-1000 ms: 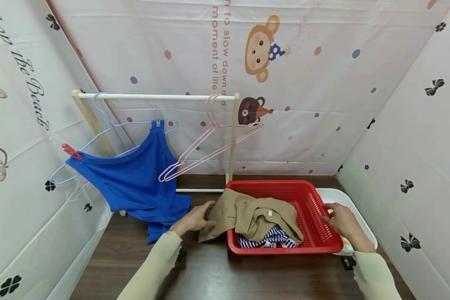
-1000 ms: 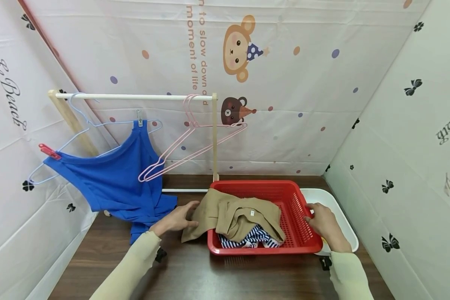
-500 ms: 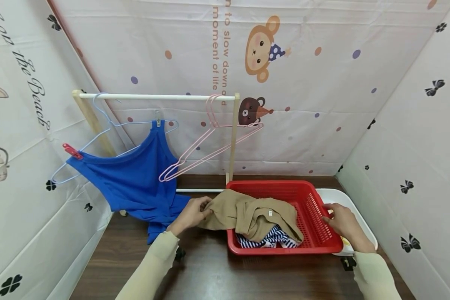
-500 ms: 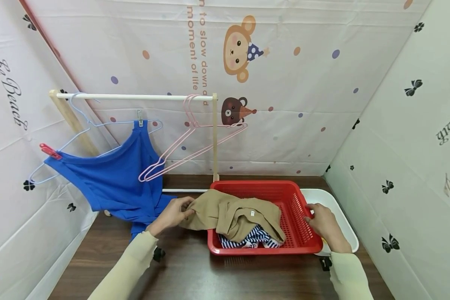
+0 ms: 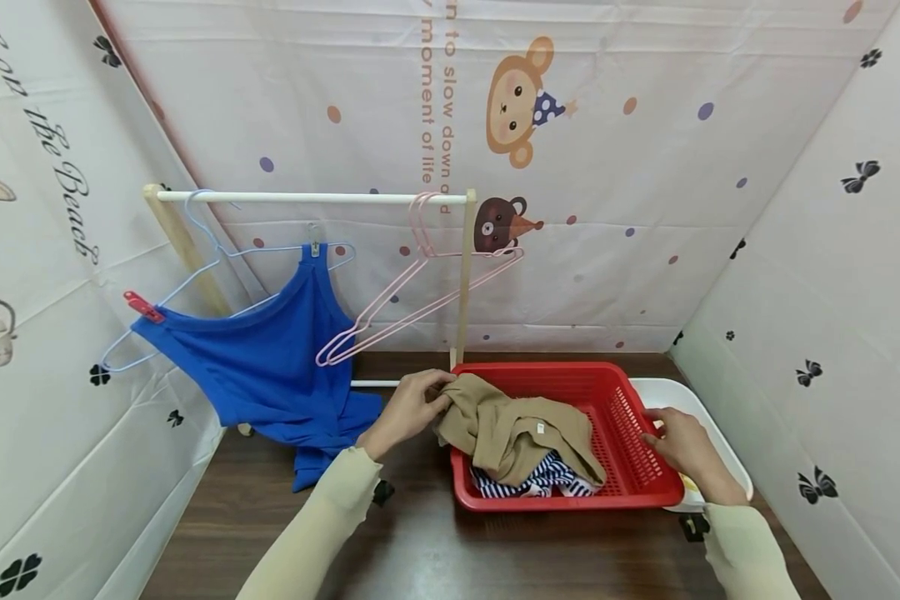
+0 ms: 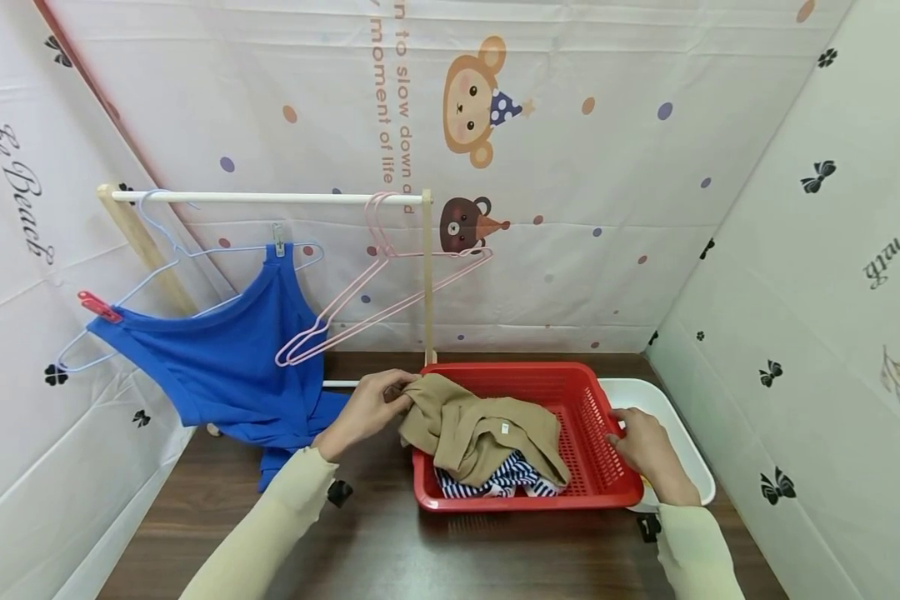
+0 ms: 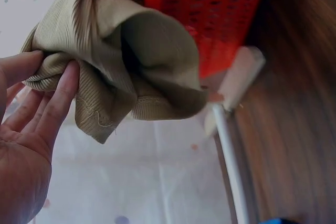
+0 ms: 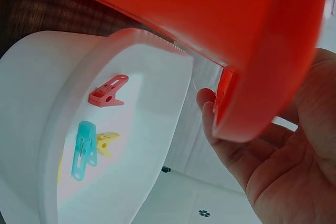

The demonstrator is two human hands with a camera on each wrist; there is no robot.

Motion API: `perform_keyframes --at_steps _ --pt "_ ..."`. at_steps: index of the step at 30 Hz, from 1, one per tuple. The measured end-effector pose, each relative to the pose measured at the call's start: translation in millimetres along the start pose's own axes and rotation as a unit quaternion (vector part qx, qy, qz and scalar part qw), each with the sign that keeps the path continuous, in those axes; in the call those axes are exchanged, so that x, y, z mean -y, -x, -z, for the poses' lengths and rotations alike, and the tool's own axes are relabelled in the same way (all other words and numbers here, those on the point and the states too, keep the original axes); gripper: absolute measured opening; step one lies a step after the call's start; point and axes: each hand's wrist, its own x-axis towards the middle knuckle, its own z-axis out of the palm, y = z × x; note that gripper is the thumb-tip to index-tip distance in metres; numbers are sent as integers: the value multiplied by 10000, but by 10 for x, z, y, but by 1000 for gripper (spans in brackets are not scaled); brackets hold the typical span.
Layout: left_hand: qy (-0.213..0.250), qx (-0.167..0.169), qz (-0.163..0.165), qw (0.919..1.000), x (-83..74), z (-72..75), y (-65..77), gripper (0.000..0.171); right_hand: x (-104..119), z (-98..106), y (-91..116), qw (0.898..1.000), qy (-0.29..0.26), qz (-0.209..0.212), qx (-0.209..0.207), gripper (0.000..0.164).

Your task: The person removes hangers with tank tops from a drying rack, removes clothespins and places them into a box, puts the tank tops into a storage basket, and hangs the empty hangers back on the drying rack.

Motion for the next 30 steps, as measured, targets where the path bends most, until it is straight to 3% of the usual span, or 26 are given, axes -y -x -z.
perform_keyframes --at_steps 10,17,23,30 --pt "237 23 -721 9971 -312 -143 -237 23 21 -9 -3 10000 57 14 -46 49" --pt "377 216 -1005 9940 -510 -243 -389 24 22 -24 3 10000 -10 13 -33 49" --pt "43 925 -849 9921 -474 -434 -364 23 24 -24 -1 9999 -5 69 -82 48" --pt "-587 1896 -560 9785 -349 -564 -287 23 22 -1 -4 10000 34 4 -26 49"
